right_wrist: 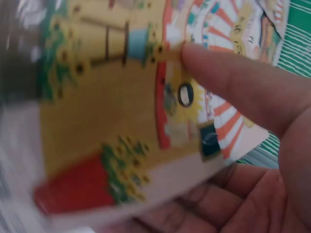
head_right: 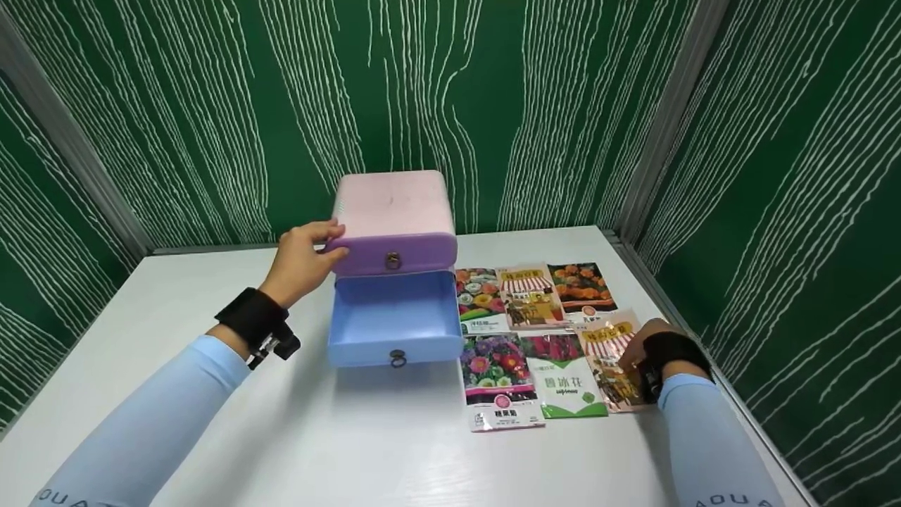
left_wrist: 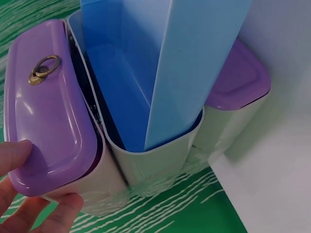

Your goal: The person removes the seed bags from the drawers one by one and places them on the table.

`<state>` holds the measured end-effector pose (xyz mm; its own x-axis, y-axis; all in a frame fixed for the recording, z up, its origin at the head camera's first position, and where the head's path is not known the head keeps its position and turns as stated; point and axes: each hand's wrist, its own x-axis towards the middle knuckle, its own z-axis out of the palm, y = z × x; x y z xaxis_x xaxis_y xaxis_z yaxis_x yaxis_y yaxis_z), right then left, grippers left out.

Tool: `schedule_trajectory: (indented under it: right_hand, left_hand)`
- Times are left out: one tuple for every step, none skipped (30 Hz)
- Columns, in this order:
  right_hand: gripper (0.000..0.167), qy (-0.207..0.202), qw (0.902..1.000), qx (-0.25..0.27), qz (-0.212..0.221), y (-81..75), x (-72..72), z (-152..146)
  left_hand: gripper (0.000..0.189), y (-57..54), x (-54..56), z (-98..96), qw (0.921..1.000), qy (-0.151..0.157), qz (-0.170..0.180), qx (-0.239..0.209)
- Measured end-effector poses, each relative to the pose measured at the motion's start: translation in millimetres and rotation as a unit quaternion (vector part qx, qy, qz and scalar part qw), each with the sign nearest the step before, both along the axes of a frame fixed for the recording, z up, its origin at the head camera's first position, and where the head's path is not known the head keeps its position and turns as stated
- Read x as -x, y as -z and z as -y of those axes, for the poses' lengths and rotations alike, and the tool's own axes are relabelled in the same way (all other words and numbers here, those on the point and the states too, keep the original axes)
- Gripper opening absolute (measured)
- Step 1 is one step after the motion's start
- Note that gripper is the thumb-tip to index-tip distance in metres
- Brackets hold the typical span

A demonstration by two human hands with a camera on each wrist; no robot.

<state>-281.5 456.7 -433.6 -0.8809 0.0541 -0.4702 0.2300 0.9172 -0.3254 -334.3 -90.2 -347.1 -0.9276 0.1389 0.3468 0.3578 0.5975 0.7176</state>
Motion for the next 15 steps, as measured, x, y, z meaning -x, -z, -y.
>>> schedule_trajectory:
  right_hand:
    - [0.031,-0.001,1.0000,-0.003,0.000,-0.5,-0.1,1]
    - [0.033,0.000,1.0000,-0.003,0.000,-1.5,-1.0,3]
    - [0.036,0.002,1.0000,-0.002,0.001,-2.8,-1.9,5]
    - [0.038,0.005,1.0000,-0.001,0.002,-4.2,-2.9,8]
    - [0.039,0.008,1.0000,0.002,0.002,-4.8,-3.6,9]
    - [0.038,0.007,1.0000,0.000,0.003,-5.5,-4.1,11]
    - [0.036,0.007,1.0000,0.001,0.004,-6.4,-5.0,12]
    - [0.034,0.006,1.0000,0.002,0.004,-7.5,-5.8,14]
    - [0.034,0.004,1.0000,0.002,0.004,-8.1,-6.1,15]
    - [0.032,0.000,1.0000,0.002,0.004,-8.6,-6.4,16]
    - [0.030,-0.003,1.0000,0.001,0.004,-8.9,-6.8,17]
    - [0.029,-0.005,1.0000,-0.001,0.003,-9.6,-7.0,18]
    - [0.028,-0.008,1.0000,-0.002,-0.002,-10.0,-7.5,19]
    - [0.028,-0.010,0.9999,-0.004,-0.013,-9.8,-7.7,20]
    - [0.028,-0.012,0.9995,-0.008,-0.027,-9.5,-7.4,21]
  left_hand:
    - [0.044,-0.3,0.0,-0.2,1.0000,0.000,0.001,-0.002]
    - [0.044,-0.4,0.1,-0.5,1.0000,-0.001,0.002,-0.003]
    - [0.044,-0.5,0.2,-0.6,1.0000,-0.002,0.003,-0.004]
    - [0.045,-0.7,0.2,-0.9,1.0000,-0.003,0.004,-0.004]
    - [0.045,-0.9,0.0,-1.1,1.0000,-0.004,0.004,-0.005]
    - [0.045,-0.9,0.1,-1.3,1.0000,-0.004,0.005,-0.005]
    - [0.045,-1.0,0.0,-1.5,1.0000,-0.005,0.006,-0.006]
    - [0.045,-1.0,0.2,-1.7,0.9999,-0.005,0.007,-0.007]
    - [0.045,-0.9,0.2,-1.7,0.9999,-0.005,0.007,-0.007]
    - [0.045,-0.8,0.3,-1.9,0.9999,-0.005,0.006,-0.009]
    - [0.045,-0.6,0.4,-1.9,0.9999,-0.005,0.004,-0.010]
    - [0.045,-0.5,0.5,-1.9,0.9999,-0.006,0.002,-0.010]
    - [0.044,-0.4,0.5,-1.9,0.9999,-0.006,0.000,-0.010]
    - [0.044,-0.3,0.3,-2.0,0.9999,-0.006,-0.001,-0.010]
    - [0.044,-0.3,0.3,-2.1,0.9999,-0.006,-0.003,-0.010]
